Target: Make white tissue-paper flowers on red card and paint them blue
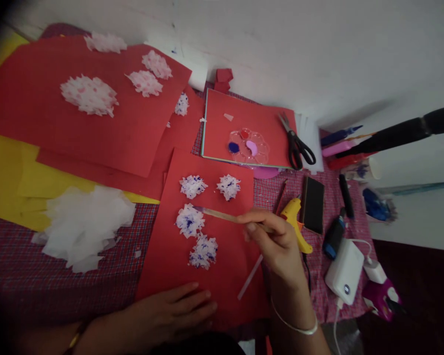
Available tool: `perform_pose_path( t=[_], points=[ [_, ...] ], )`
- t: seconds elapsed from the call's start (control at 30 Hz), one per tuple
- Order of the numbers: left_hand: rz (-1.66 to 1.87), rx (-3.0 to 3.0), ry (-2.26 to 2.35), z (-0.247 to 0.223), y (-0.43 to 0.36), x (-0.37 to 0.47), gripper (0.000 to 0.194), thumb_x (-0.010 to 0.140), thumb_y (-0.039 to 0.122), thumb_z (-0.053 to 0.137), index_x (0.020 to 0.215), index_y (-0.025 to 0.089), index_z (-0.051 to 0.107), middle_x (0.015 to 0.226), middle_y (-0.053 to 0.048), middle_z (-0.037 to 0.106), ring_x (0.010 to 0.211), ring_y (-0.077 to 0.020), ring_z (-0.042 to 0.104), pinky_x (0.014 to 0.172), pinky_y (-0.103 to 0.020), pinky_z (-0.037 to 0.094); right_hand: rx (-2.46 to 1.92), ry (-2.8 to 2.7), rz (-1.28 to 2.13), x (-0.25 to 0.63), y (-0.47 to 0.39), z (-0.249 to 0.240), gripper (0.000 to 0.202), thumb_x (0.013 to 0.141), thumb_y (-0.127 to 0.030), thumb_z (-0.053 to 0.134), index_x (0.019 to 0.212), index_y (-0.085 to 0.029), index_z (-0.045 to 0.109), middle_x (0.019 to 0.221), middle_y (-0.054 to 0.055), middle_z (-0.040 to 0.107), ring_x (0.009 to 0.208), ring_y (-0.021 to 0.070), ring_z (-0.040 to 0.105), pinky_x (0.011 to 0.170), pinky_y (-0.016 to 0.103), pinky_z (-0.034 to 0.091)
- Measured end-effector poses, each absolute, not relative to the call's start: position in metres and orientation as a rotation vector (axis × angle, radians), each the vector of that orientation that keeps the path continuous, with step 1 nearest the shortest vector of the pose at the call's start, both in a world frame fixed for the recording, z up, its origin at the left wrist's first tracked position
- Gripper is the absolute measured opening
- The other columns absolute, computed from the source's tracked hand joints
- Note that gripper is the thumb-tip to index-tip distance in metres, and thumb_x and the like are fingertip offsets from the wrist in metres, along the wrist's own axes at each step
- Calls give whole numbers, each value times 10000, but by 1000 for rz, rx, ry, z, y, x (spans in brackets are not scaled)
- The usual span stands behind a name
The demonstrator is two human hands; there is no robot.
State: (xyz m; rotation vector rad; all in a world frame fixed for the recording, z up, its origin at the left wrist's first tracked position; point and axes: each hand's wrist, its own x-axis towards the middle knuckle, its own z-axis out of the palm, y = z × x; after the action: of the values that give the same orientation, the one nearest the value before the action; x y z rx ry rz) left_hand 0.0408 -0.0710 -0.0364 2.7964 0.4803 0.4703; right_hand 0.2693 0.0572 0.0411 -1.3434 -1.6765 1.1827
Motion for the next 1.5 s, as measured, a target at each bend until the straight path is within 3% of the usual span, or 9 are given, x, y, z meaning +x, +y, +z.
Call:
perform_pose_path(
  t=[0.33,0.53,0.77,0.97,1.1,1.33,1.5],
  points=[
    [447,2827,484,-36,-70,40,410,966,243,372,1340,271,538,1429,52,481,1307,-159,399,1123,-321,282,-1325,-1493,1532,268,69,17,66,860,-245,666,861,-203,718,593,-5,678,503,122,618,523,240,501],
    [471,2808,471,-40,-72,41,428,970,251,337,1358,242,516,1428,32,481,1312,-165,397,1133,-340,245,-1237,-1210,1312,283,85,29,134,748,-303,765,869,-253,735,731,2,720,534,130,619,529,271,515],
    [488,2787,426,-39,-68,40,415,957,256,393,1351,210,513,1419,4,494,1285,-182,429,1110,-342,294,-1199,-1118,959,272,130,32,117,896,-258,582,897,-258,699,686,-14,588,528,100,520,505,249,420],
    [509,2797,436,-41,-69,42,402,963,238,387,1338,217,531,1407,13,509,1262,-175,446,1102,-333,317,-1224,-1181,814,264,165,17,70,907,-282,541,911,-247,602,698,-43,545,515,86,487,510,238,402],
    [481,2811,429,-45,-73,43,419,955,244,398,1355,207,517,1434,6,479,1286,-186,423,1115,-341,305,-1273,-1213,774,258,179,11,79,883,-301,578,890,-233,617,703,-35,561,503,89,501,496,236,386],
    [474,2817,461,-45,-74,44,410,980,252,356,1355,231,519,1442,28,467,1298,-164,413,1125,-325,288,-1213,-1111,935,254,165,27,38,872,-290,632,864,-257,650,697,-21,567,560,105,520,537,254,428],
    [453,2820,458,-40,-72,41,428,953,263,401,1367,225,505,1444,24,463,1303,-161,413,1127,-321,292,-1202,-963,1322,256,114,23,145,853,-356,625,790,-225,615,527,-62,479,417,88,407,424,232,378]
  ],
)
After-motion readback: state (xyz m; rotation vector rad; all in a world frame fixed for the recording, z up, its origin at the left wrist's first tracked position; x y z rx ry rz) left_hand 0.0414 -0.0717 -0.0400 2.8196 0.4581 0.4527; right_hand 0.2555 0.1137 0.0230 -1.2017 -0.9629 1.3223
